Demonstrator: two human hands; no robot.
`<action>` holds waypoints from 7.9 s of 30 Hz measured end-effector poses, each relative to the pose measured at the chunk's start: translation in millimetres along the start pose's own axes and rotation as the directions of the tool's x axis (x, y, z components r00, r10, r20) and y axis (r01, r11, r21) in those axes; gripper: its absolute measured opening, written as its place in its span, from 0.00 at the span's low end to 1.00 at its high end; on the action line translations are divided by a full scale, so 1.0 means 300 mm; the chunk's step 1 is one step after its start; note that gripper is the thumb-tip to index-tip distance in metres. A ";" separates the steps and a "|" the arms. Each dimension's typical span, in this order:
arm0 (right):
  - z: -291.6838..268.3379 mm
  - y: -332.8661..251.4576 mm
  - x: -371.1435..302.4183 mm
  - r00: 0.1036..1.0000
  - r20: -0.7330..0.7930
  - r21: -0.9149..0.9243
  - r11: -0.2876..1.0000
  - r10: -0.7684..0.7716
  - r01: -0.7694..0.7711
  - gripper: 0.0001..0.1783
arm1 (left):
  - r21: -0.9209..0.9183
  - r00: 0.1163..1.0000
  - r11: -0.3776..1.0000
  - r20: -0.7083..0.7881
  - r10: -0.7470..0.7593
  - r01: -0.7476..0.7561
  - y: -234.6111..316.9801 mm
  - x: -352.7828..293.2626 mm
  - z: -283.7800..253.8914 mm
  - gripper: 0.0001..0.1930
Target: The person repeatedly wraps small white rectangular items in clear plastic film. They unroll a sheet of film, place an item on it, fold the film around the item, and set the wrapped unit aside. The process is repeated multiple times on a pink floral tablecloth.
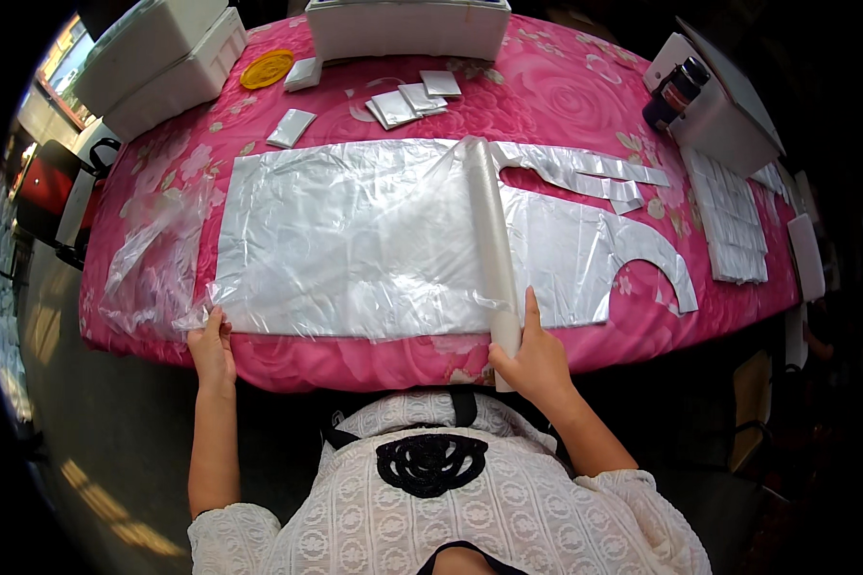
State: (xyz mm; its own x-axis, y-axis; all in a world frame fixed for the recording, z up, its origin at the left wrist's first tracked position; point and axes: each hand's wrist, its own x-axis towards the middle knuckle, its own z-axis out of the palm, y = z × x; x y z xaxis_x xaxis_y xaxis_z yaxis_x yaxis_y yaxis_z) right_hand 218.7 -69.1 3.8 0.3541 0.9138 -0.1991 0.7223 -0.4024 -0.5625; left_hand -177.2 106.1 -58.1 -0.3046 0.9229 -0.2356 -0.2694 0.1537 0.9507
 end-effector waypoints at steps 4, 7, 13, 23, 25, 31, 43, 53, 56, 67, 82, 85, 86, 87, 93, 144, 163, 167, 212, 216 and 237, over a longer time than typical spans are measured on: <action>0.002 0.005 0.008 1.000 -0.001 -0.007 1.000 -0.002 0.002 0.49 | 0.015 0.998 0.999 -0.034 -0.044 0.045 -0.013 -0.039 0.000 0.08; 0.012 -0.001 0.010 1.000 0.002 -0.026 1.000 0.012 -0.012 0.49 | 0.049 0.999 0.999 -0.049 0.019 -0.016 -0.004 -0.068 0.002 0.11; -0.017 -0.034 0.007 0.994 0.054 -0.019 0.995 0.095 -0.094 0.48 | 0.125 0.965 0.969 -0.130 0.229 -0.213 0.012 0.010 -0.088 0.19; -0.012 -0.024 0.006 0.998 0.040 -0.025 0.998 0.052 -0.051 0.48 | 0.676 0.613 0.066 0.616 0.494 -0.734 0.067 -0.082 0.085 0.21; -0.010 -0.022 0.000 0.998 0.034 -0.026 0.999 0.048 -0.047 0.48 | 0.627 0.534 -0.143 0.743 0.403 -0.766 0.022 -0.097 0.110 0.22; -0.014 -0.008 -0.013 0.995 0.076 -0.032 0.998 0.059 -0.057 0.47 | 0.444 0.446 0.095 0.816 0.368 -0.891 0.028 -0.188 0.313 0.24; -0.025 0.053 -0.050 0.987 0.104 0.179 0.974 0.124 -0.141 0.44 | 0.146 0.200 0.319 0.969 0.142 -0.936 -0.249 -0.461 0.908 0.28; -0.130 0.144 -0.067 0.978 0.068 0.029 0.980 0.195 -0.198 0.38 | 0.140 0.149 0.230 0.989 0.023 -0.963 -0.313 -0.501 0.953 0.31; -0.141 0.194 -0.062 0.993 -0.066 0.063 0.994 0.098 -0.093 0.37 | 0.136 0.145 0.213 0.989 0.029 -0.968 -0.343 -0.523 0.954 0.33; -0.148 0.293 0.147 0.764 0.030 -0.145 0.754 -0.644 0.641 0.34 | 0.067 0.081 0.221 0.995 0.052 -0.973 -0.291 -0.505 0.908 0.29; 0.063 -0.210 0.319 0.431 0.087 0.353 0.432 -0.898 0.830 0.21 | 0.456 0.459 0.096 0.818 0.347 -0.885 0.011 -0.239 0.208 0.20; 0.061 -0.174 0.366 0.425 0.160 0.154 0.448 -0.891 0.881 0.23 | 0.552 0.540 0.068 0.771 0.337 -0.831 0.005 -0.217 0.121 0.22; 0.064 -0.167 0.372 0.414 0.201 0.069 0.435 -0.888 0.898 0.24 | 0.544 0.529 0.050 0.785 0.324 -0.838 -0.003 -0.210 0.099 0.21; 0.076 -0.165 0.374 0.392 0.221 0.042 0.410 -0.893 0.911 0.26 | 0.527 0.514 0.051 0.796 0.321 -0.848 -0.005 -0.205 0.080 0.21; 0.172 -0.193 0.378 0.387 0.260 0.034 0.409 -0.885 0.912 0.33 | 0.501 0.494 0.099 0.767 0.409 -0.860 0.000 -0.170 0.034 0.21; 0.282 -0.358 0.333 0.377 0.223 0.049 0.397 -0.899 0.917 0.20 | 0.196 0.213 0.089 0.938 0.274 -0.977 0.116 0.079 0.477 0.23; 0.164 -0.224 0.343 0.434 0.363 -0.029 0.456 -0.824 0.890 0.34 | 0.324 0.331 0.128 0.943 0.033 -0.937 -0.006 -0.059 0.261 0.32; 0.253 -0.338 0.411 0.314 0.336 0.008 0.336 -0.888 0.942 0.35 | 0.366 0.386 0.135 0.904 0.184 -0.921 0.024 -0.096 0.262 0.26; 0.138 -0.311 0.210 0.914 0.225 0.971 -0.002 -0.338 -0.240 0.29 | 0.434 0.168 0.861 0.859 -0.484 0.264 -0.001 -0.461 0.448 0.16; 0.215 -0.292 0.182 0.929 0.254 0.964 0.146 -0.269 -0.221 0.29 | 0.430 0.491 0.797 0.630 -0.601 0.423 -0.061 -0.462 0.466 0.21; -0.033 0.008 0.512 0.930 0.346 0.539 0.838 -0.126 -0.087 0.11 | 0.721 0.183 0.571 0.547 -0.817 0.392 -0.059 -0.444 0.218 0.34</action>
State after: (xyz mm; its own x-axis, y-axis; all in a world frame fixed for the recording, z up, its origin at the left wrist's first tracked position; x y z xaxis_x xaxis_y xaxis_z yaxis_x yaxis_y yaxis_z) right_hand 280.8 69.8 -20.1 0.0331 0.9194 -0.3920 0.2538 -0.3871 -0.8864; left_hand -72.1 3.6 -30.2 0.6645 0.2363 -0.7089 0.3857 0.7041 0.5962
